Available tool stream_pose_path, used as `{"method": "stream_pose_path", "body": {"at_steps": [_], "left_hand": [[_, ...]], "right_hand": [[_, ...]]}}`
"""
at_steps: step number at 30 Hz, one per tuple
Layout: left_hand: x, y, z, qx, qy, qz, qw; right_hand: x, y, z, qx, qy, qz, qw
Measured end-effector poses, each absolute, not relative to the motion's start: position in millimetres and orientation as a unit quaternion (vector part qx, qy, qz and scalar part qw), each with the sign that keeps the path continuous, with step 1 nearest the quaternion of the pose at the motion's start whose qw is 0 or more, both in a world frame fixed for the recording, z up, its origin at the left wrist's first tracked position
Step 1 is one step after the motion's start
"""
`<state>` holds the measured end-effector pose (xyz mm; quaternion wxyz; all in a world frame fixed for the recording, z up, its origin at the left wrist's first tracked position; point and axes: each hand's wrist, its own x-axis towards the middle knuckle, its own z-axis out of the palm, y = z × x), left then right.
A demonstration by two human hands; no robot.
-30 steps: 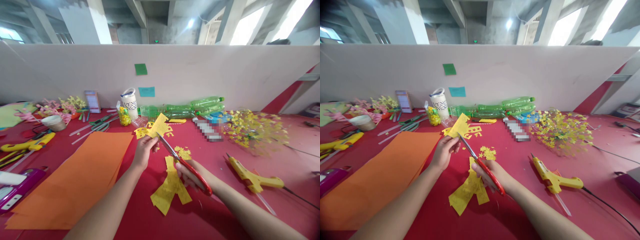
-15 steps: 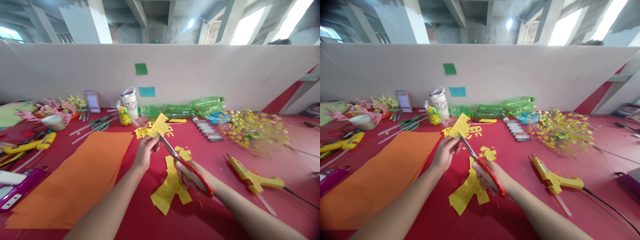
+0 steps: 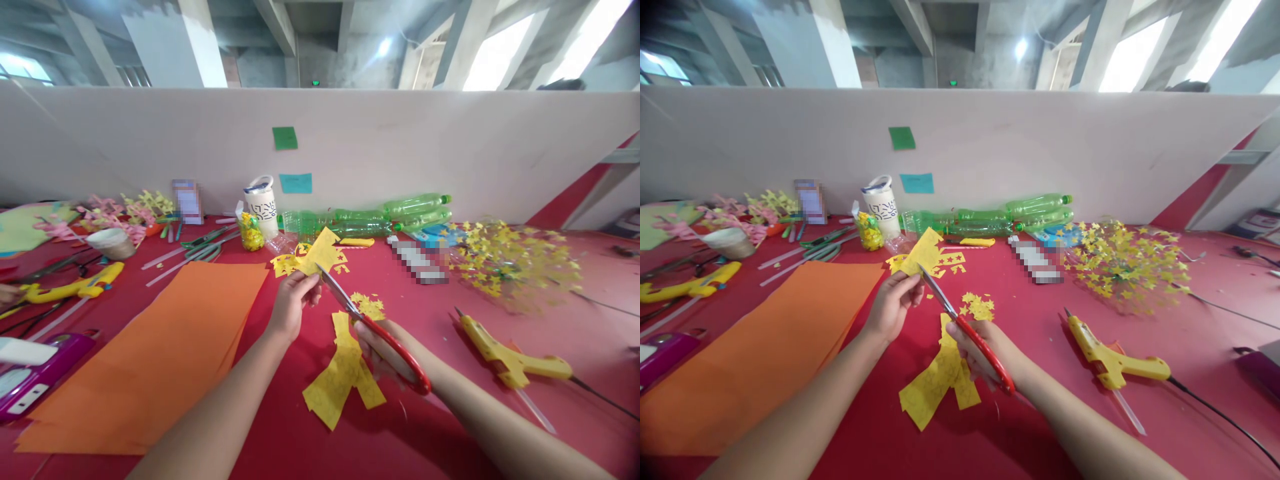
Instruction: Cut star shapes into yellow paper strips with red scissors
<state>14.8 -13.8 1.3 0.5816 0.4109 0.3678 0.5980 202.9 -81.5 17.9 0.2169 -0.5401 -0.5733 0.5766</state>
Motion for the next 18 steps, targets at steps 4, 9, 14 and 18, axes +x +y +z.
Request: {"method": "stream_pose_path", "body": {"at_steps": [4, 9, 14, 18], "left_hand": [[13.6, -12.7, 2.3, 0.400, 0.370, 0.605, 0.581], [10.2, -9.0, 1.3, 0.391, 0.357, 0.620, 0.579], [7.0, -5.7, 2.9, 0.382, 0.366, 0.630, 0.568], [7.8, -7.2, 4.9, 0.397, 0.361, 0.620, 0.573]], "right_hand": [[203.7, -81.2, 17.8, -0.540, -0.572, 0.578, 0.217], [204.3, -80.6, 16.2, -0.534, -0.574, 0.578, 0.225], [203.4, -81.1, 18.5, -0.532, -0.582, 0.576, 0.217], [200.6, -81.8, 22.9, -0.540, -0.573, 0.577, 0.217]]}}
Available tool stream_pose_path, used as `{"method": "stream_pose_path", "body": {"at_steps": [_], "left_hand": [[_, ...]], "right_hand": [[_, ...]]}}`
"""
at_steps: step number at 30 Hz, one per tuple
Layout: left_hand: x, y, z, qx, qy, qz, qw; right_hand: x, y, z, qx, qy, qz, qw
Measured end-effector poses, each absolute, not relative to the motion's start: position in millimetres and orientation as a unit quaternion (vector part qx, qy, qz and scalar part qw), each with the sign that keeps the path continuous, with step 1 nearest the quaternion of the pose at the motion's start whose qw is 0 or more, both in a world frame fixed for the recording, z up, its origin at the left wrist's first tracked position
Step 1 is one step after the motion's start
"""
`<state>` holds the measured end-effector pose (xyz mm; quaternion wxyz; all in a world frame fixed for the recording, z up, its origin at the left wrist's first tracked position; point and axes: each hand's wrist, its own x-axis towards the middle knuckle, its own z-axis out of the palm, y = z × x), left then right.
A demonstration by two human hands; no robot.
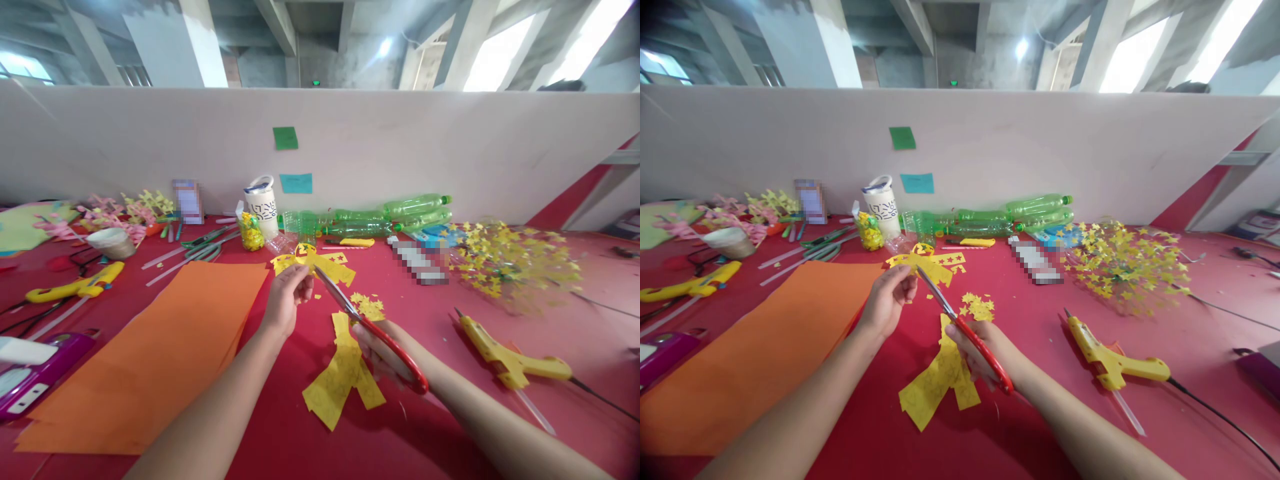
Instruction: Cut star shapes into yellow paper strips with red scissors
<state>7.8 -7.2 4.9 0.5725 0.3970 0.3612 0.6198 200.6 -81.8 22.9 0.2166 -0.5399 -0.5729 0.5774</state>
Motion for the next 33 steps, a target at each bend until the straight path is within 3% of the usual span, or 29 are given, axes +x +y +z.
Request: {"method": "stream_pose_path", "body": {"at_steps": [33], "left_hand": [[-8.9, 0.0, 6.8, 0.489, 0.392, 0.572, 0.529]], "right_hand": [[215.7, -74.2, 18.9, -0.536, -0.619, 0.549, 0.169]]}}
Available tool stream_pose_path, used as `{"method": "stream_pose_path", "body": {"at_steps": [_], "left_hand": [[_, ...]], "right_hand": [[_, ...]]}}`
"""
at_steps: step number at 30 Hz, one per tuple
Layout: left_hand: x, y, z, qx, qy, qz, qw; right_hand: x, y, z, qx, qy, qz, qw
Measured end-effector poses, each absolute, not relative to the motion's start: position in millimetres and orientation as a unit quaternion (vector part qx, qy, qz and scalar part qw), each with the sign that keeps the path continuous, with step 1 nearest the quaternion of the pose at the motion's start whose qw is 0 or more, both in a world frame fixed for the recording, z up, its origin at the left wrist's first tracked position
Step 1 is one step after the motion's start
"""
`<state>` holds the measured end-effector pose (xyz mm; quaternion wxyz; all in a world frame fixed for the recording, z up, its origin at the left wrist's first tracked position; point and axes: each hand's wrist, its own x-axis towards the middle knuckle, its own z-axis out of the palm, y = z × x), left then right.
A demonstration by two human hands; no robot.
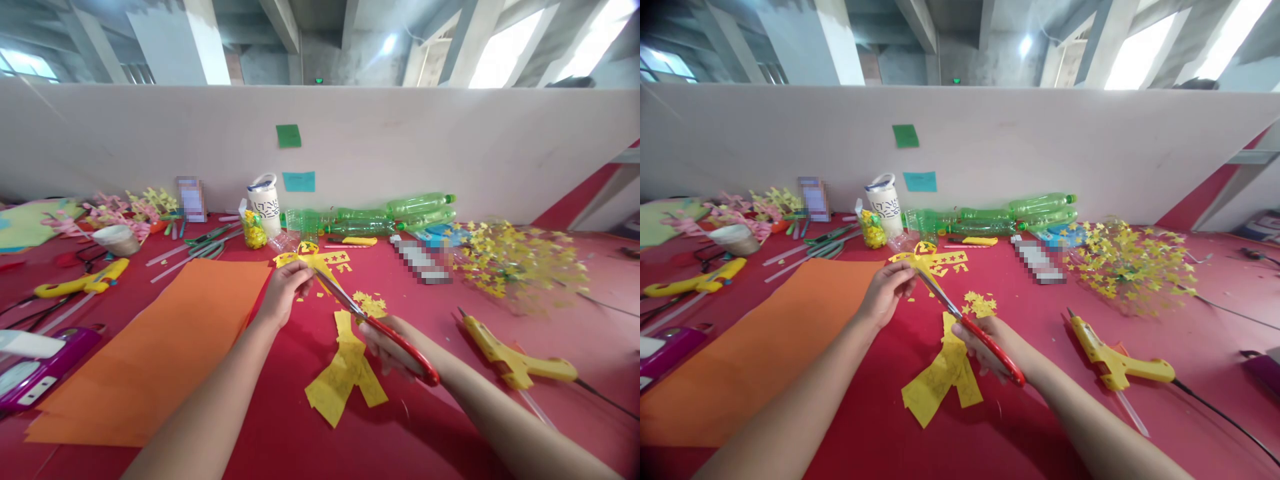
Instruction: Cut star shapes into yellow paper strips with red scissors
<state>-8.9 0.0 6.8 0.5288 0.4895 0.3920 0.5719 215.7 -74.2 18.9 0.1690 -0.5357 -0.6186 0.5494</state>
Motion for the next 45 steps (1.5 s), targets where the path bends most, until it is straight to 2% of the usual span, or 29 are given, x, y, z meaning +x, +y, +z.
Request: {"method": "stream_pose_path", "body": {"at_steps": [9, 32, 45], "left_hand": [[-14.0, 1.7, 5.9, 0.490, 0.384, 0.556, 0.551], [-11.2, 0.4, 7.6, 0.482, 0.393, 0.568, 0.539], [-1.0, -5.0, 5.9, 0.496, 0.390, 0.593, 0.500]], "right_hand": [[218.6, -71.7, 19.5, -0.496, -0.619, 0.581, 0.181], [217.1, -72.5, 22.4, -0.527, -0.609, 0.571, 0.162], [213.8, -73.0, 16.8, -0.533, -0.611, 0.560, 0.171]]}}
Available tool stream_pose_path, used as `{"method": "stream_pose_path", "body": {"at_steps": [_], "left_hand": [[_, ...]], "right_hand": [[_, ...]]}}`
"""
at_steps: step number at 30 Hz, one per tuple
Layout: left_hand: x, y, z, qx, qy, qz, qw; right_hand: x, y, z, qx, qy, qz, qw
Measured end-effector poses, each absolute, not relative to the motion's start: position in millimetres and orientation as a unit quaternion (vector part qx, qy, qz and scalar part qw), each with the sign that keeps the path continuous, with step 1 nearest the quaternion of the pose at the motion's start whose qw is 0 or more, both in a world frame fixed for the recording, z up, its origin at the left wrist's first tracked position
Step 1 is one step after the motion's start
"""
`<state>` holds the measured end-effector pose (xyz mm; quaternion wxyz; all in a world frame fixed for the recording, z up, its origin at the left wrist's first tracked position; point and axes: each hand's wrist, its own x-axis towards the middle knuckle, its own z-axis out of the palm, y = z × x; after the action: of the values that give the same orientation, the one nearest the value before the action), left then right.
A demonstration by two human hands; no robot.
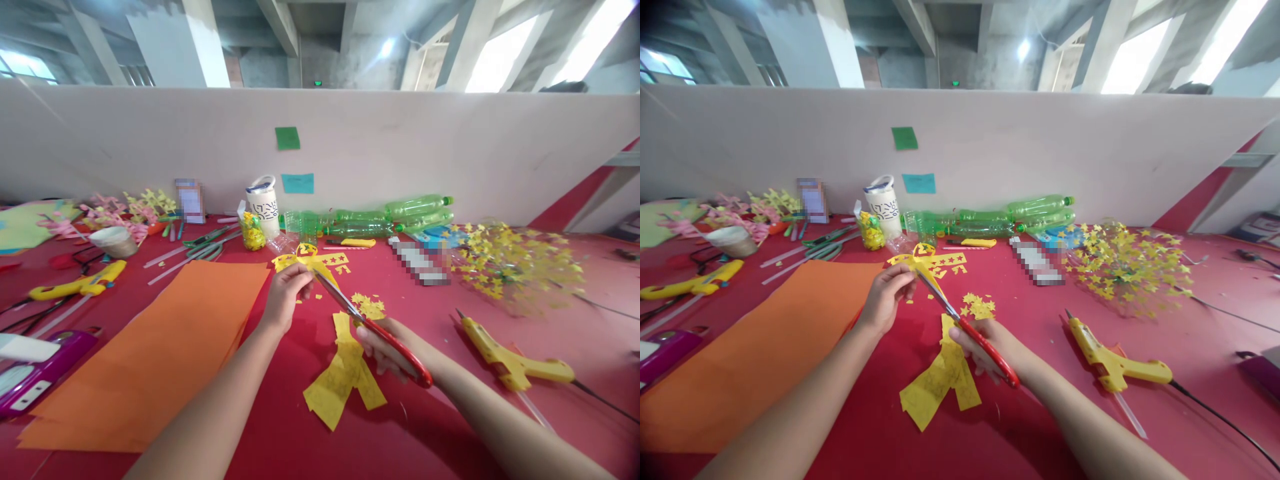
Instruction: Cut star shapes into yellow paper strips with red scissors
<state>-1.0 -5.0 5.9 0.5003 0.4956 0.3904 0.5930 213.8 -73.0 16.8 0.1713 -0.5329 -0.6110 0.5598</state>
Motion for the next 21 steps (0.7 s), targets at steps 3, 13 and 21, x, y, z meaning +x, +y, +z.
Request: {"method": "stream_pose_path", "body": {"at_steps": [3, 13, 21], "left_hand": [[2.6, -6.2, 3.9, 0.486, 0.389, 0.596, 0.507], [5.9, -9.5, 2.6, 0.504, 0.383, 0.577, 0.516], [6.9, -9.1, 0.7, 0.510, 0.384, 0.567, 0.521]], "right_hand": [[214.5, -73.7, 14.1, -0.528, -0.608, 0.564, 0.185], [211.4, -74.9, 11.7, -0.504, -0.598, 0.587, 0.211], [208.6, -77.8, 16.3, -0.533, -0.607, 0.558, 0.190]]}}
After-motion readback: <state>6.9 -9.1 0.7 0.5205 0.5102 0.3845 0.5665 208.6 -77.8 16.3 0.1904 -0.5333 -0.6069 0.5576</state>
